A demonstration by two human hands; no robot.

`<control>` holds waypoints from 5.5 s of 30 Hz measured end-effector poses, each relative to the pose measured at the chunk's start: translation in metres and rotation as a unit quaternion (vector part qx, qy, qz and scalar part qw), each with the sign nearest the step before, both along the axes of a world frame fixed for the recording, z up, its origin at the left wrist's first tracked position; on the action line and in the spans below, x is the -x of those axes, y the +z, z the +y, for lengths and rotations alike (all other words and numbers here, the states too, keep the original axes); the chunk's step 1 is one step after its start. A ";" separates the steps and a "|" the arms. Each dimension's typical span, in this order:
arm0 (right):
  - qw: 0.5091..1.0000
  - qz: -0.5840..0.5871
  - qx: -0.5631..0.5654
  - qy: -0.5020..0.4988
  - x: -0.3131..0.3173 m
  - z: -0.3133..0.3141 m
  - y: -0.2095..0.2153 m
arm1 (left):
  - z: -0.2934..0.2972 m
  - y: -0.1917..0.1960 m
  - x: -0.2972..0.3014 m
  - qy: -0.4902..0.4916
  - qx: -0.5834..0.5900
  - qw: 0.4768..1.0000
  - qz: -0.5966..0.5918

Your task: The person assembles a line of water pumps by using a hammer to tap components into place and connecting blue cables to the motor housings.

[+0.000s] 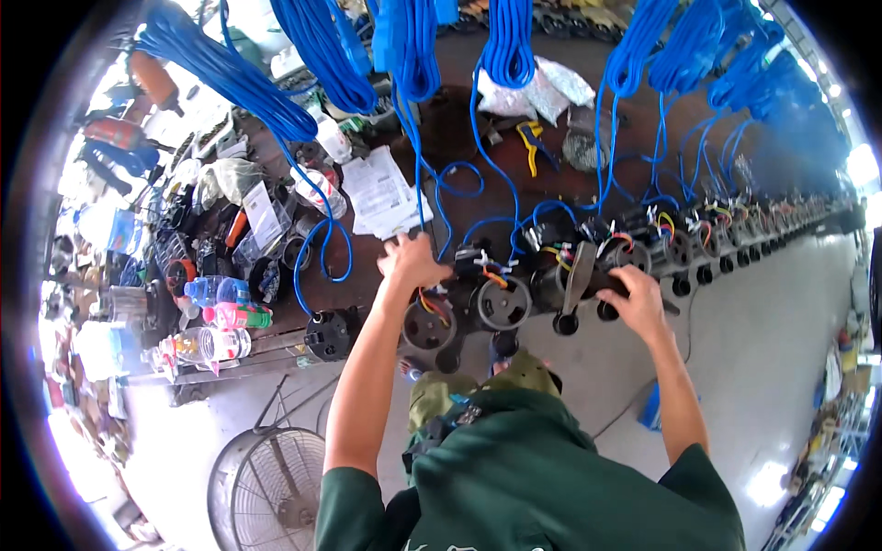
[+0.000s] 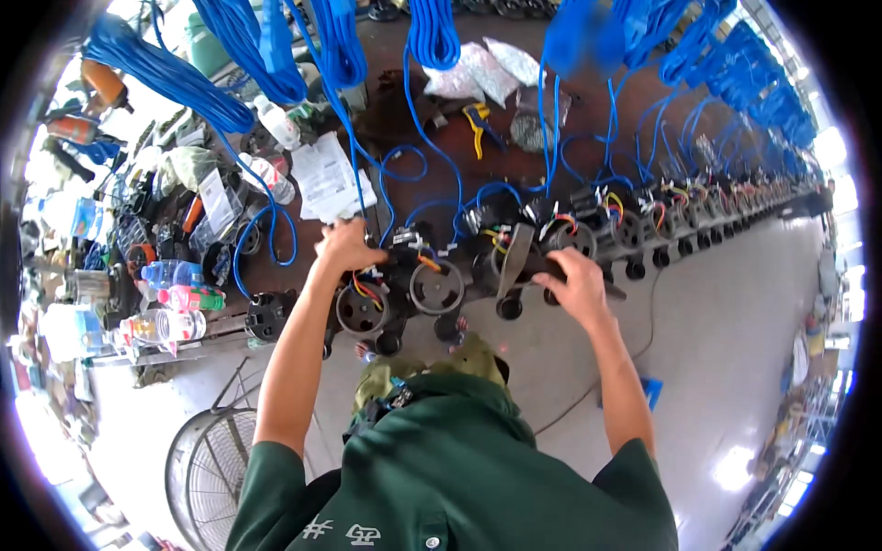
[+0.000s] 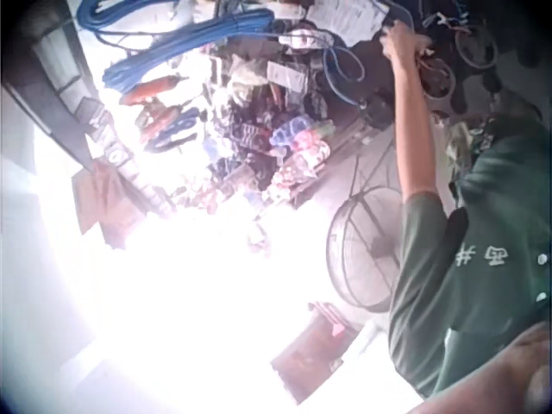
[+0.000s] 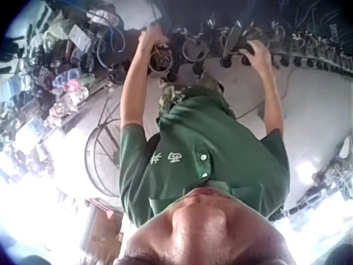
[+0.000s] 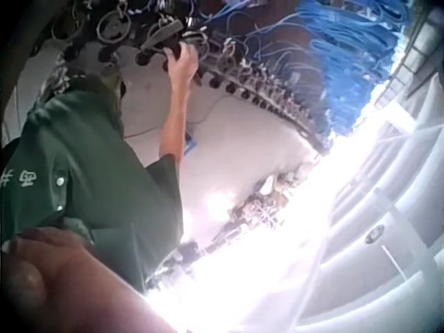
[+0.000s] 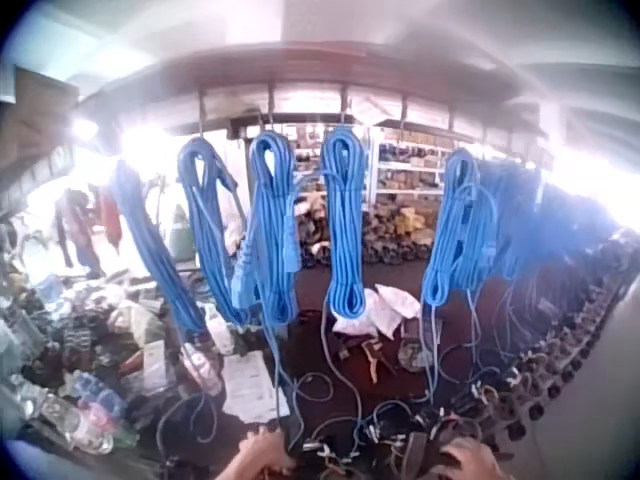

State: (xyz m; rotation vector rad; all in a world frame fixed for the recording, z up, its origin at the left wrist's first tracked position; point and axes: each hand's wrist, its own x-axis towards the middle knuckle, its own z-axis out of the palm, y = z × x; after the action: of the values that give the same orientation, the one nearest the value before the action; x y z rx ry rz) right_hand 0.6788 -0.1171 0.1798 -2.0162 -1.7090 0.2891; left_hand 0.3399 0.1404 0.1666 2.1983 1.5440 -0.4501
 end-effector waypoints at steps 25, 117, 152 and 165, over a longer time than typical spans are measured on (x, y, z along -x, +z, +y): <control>0.552 0.795 0.195 0.158 0.211 0.191 0.015 | -0.082 0.016 0.084 0.236 0.165 0.658 -0.695; 0.920 0.317 0.143 -0.178 0.132 -0.005 0.039 | -0.131 -0.052 0.080 0.205 -0.052 0.723 -0.657; 0.902 0.319 0.284 -0.061 0.193 0.011 0.067 | -0.128 -0.051 0.084 0.215 -0.012 0.726 -0.653; 0.975 0.136 0.164 0.070 0.217 0.039 0.101 | -0.131 -0.043 0.088 0.219 0.028 0.705 -0.674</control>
State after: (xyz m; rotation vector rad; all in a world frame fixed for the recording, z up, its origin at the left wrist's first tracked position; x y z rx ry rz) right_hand 0.4621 -0.0777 0.2811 -1.9653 -1.7144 0.9047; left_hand 0.2521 0.0099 0.1235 1.2581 0.9815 1.0485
